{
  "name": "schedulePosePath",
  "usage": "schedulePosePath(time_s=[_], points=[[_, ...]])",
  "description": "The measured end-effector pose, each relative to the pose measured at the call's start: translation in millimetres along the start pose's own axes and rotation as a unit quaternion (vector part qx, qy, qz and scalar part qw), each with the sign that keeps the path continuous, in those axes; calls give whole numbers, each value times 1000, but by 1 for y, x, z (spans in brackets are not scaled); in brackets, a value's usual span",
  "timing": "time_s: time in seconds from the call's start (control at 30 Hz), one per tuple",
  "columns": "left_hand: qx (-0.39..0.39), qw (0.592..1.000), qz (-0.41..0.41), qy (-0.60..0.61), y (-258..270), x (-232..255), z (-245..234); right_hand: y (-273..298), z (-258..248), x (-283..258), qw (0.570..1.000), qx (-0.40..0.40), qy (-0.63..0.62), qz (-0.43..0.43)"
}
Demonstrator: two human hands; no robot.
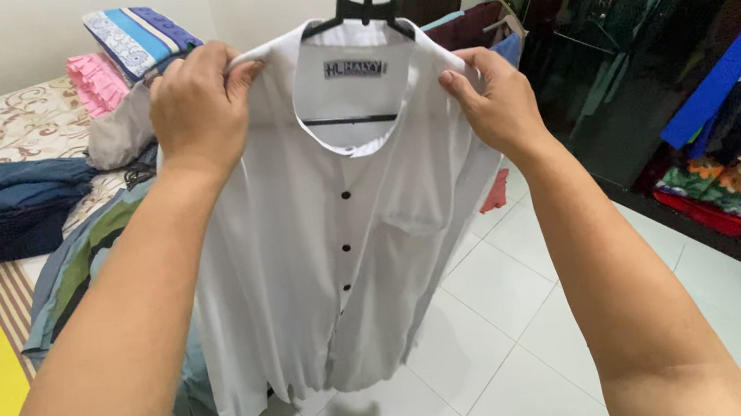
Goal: The person takes a white shirt from a closet, buttons it and fastens the collar, then takes a green shirt from a bed and places both shirts into the closet.
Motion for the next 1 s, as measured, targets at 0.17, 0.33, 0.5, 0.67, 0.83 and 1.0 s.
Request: schedulePosePath(time_s=[0.17,0.33,0.5,0.67,0.83,1.0], points=[[0,1000,11,-1,-1,9,5,-3,6,4,1000,-11,-24,-7],[2,1000,0,2,0,11,7,-4,13,6,1000,-2,-13,-10],[5,999,3,-39,-1,16,11,-8,17,3,998,19,-48,-23],[6,997,-1,-73,-9,20,8,-10,24,-5,997,33,-68,-6],[-58,998,15,31,-11,15,8,-8,22,-16,998,29,-59,6],[-53,991,-26,124,-4,9,5,-9,22,-16,996,38,-70,-41]])
Point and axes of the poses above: each hand's wrist, its own y-axis away from the middle knuckle, its own z-axis out of the palm, x = y × z, the point moved 3 cm from there along -y, towards the middle knuckle, and after that the axes turned 1 degree about -x, right-handed, at the moved point
